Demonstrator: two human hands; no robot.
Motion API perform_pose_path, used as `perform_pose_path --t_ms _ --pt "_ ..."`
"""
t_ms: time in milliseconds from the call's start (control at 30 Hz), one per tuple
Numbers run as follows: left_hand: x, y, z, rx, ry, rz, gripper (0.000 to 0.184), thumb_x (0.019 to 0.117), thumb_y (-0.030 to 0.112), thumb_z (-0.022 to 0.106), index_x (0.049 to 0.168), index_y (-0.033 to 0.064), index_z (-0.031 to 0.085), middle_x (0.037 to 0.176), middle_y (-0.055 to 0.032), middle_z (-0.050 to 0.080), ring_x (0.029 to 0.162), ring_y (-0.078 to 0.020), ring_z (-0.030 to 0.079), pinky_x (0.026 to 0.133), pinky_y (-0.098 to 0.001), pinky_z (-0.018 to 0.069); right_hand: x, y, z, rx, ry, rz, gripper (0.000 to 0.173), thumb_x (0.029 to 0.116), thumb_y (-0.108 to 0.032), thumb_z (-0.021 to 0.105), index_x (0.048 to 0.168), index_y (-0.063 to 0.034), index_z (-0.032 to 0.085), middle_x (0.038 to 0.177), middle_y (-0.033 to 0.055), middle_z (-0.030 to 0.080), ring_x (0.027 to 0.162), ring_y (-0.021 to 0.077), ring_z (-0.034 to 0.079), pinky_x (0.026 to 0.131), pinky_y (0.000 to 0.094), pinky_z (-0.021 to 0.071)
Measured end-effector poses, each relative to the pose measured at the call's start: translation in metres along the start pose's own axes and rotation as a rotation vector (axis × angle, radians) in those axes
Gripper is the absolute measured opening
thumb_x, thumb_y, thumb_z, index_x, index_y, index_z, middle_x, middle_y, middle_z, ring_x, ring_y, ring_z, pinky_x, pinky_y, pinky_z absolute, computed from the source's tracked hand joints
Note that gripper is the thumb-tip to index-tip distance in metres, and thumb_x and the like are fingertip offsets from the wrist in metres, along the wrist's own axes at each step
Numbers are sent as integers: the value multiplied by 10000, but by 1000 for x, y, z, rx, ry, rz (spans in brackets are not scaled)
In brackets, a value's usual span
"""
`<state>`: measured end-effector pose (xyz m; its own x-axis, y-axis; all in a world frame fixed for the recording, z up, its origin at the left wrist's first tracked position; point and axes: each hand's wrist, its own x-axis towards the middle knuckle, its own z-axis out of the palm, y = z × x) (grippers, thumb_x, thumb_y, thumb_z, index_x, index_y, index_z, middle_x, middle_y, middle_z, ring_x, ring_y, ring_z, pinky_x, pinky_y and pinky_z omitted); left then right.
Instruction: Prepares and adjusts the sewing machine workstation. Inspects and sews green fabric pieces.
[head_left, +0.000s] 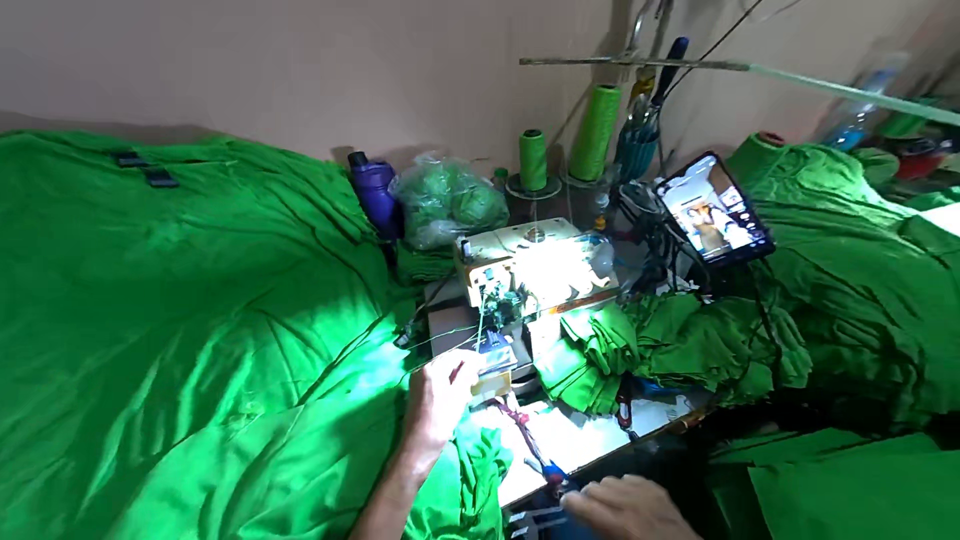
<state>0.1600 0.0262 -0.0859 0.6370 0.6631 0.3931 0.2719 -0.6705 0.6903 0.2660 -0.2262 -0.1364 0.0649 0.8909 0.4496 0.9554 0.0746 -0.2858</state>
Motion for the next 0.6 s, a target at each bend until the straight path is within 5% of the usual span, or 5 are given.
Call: perform_pose_path --t_ms 133,233,367,600 --pt "-18 -27 -5 21 67 41 218 996 132 589 1023 -6 755 875 -126 732 705 -157 680 685 -330 566 19 45 -73 -274 204 283 246 936 -66 618 1141 -37 750 888 152 731 709 330 724 583 533 585" --pt "-19 -31 -4 -2 88 26 214 990 139 599 1014 -15 746 844 -125 720 672 -148 659 653 -322 552 57 72 -115 -466 166 549 242 1014 -51 564 1192 18 713 976 258 699 808 467 694 664 631 531" --pt "-17 -35 -3 -16 102 75 235 989 155 582 1011 -8 750 844 -120 719 674 -144 659 651 -300 549 118 84 -123 -623 -112 839 218 985 54 535 1144 56 683 1122 273 660 995 474 659 770 594 518" --pt "-21 -35 2 9 146 129 240 987 172 593 979 0 759 847 -125 711 696 -174 675 677 -327 560 162 101 -109 -708 -224 896 134 958 72 578 1048 119 666 1108 324 633 999 486 655 757 572 533"
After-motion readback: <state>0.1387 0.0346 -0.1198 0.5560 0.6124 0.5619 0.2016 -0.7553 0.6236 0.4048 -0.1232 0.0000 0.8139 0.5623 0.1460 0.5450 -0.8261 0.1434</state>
